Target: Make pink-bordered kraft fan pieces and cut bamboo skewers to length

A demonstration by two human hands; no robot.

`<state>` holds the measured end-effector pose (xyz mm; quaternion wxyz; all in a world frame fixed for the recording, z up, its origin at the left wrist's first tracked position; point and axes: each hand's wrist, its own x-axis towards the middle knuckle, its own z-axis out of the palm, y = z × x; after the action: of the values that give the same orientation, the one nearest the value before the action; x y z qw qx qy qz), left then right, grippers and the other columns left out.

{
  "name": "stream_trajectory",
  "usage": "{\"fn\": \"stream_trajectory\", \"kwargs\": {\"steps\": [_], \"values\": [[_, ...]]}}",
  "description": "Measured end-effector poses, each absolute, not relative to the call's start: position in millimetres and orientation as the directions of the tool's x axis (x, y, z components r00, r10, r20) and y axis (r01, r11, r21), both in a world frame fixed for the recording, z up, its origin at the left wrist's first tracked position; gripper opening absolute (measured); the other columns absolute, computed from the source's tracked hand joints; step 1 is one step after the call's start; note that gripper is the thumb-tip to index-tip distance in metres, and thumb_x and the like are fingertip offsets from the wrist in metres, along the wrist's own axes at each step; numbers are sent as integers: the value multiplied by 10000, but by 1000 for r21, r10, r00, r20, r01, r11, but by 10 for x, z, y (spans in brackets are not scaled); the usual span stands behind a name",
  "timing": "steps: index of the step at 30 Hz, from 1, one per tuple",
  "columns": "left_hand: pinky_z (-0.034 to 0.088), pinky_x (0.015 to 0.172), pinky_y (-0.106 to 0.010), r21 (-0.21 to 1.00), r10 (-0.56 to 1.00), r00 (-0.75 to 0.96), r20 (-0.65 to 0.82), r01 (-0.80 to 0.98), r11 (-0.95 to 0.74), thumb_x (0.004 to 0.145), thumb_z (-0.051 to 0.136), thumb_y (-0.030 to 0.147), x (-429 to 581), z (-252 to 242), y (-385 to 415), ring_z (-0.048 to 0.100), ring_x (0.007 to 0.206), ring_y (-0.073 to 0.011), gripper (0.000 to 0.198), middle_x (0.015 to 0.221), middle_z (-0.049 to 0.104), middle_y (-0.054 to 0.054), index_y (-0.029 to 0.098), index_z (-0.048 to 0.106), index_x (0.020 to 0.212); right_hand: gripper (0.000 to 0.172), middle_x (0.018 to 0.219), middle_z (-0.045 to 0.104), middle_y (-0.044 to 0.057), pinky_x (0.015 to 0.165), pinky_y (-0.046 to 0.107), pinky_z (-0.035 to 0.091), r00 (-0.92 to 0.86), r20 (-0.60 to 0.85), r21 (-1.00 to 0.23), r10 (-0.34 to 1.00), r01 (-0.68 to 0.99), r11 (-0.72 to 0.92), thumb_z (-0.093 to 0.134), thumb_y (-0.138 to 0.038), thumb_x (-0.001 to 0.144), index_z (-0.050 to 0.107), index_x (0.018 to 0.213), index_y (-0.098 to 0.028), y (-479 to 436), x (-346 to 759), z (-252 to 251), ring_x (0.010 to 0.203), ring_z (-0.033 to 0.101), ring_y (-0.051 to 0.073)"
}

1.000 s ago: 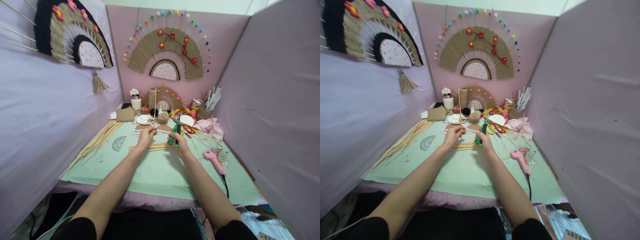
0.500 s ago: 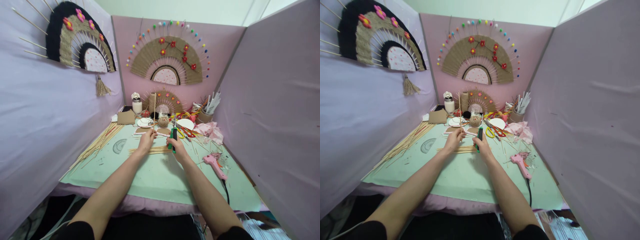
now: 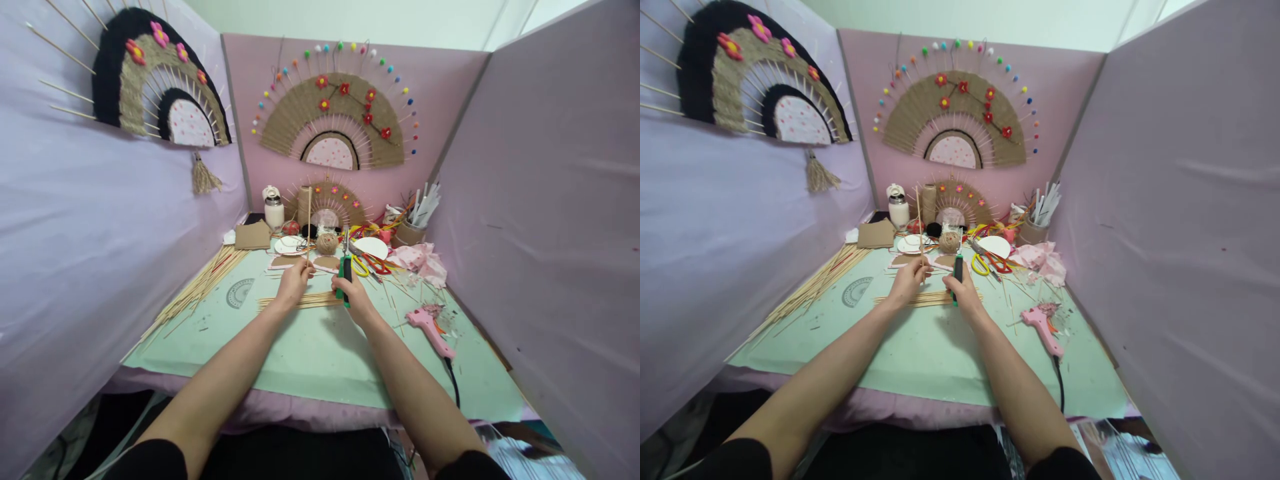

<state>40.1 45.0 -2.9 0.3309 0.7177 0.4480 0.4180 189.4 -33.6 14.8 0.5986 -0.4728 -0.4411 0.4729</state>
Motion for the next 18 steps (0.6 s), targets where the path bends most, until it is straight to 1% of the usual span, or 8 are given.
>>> {"fn": "stream_trajectory", "kwargs": {"steps": [4, 6, 7, 10, 13, 16, 18], "values": [[470, 678, -224, 819, 910, 276, 310, 408, -403, 854, 444, 213, 392, 68, 431, 670, 747, -136, 143, 840, 707, -30, 181, 581, 875, 296, 681, 502, -34, 604, 268, 365, 160, 103, -986, 982, -111, 122, 603, -362, 680, 523, 924, -215, -357, 1890, 163, 624, 458, 134], [462, 689, -229, 758, 900, 298, 320, 489, -431, 858, 441, 209, 371, 168, 465, 665, 764, -144, 151, 831, 709, -31, 184, 589, 876, 278, 694, 496, -34, 613, 271, 356, 141, 117, -988, 983, -83, 130, 595, -357, 691, 513, 916, -217, -369, 1892, 175, 637, 460, 137], [456, 699, -234, 709, 892, 312, 326, 544, -449, 858, 442, 205, 354, 230, 496, 661, 782, -150, 157, 840, 712, -32, 187, 596, 880, 267, 697, 494, -34, 618, 273, 352, 127, 121, -989, 985, -67, 130, 593, -353, 693, 510, 907, -217, -374, 1892, 181, 644, 459, 138], [437, 720, -252, 495, 874, 367, 319, 722, -484, 855, 438, 193, 290, 450, 617, 645, 846, -176, 182, 891, 714, -42, 199, 613, 905, 231, 697, 490, -37, 623, 275, 339, 98, 113, -993, 989, -16, 115, 593, -349, 694, 502, 860, -216, -385, 1890, 199, 652, 447, 138], [432, 706, -277, 209, 866, 416, 277, 854, -477, 867, 428, 217, 233, 660, 724, 638, 865, -218, 199, 902, 700, -82, 195, 613, 936, 244, 718, 499, -37, 596, 270, 325, 82, 77, -997, 994, 24, 75, 609, -349, 682, 498, 857, -221, -389, 1888, 206, 644, 436, 133], [436, 706, -290, -42, 858, 464, 218, 883, -467, 879, 408, 196, 214, 815, 776, 642, 879, -234, 225, 939, 686, -112, 192, 593, 1006, 270, 725, 504, -38, 576, 263, 315, 71, 28, -999, 997, 42, 26, 629, -360, 674, 500, 868, -223, -385, 1888, 192, 639, 435, 130], [447, 718, -295, -146, 853, 490, 181, 871, -470, 884, 393, 166, 221, 889, 792, 648, 892, -235, 248, 956, 682, -126, 186, 576, 1051, 272, 686, 496, -44, 567, 258, 307, 74, -9, -1000, 997, 19, -10, 640, -369, 669, 502, 849, -220, -379, 1888, 172, 625, 431, 128]]}}
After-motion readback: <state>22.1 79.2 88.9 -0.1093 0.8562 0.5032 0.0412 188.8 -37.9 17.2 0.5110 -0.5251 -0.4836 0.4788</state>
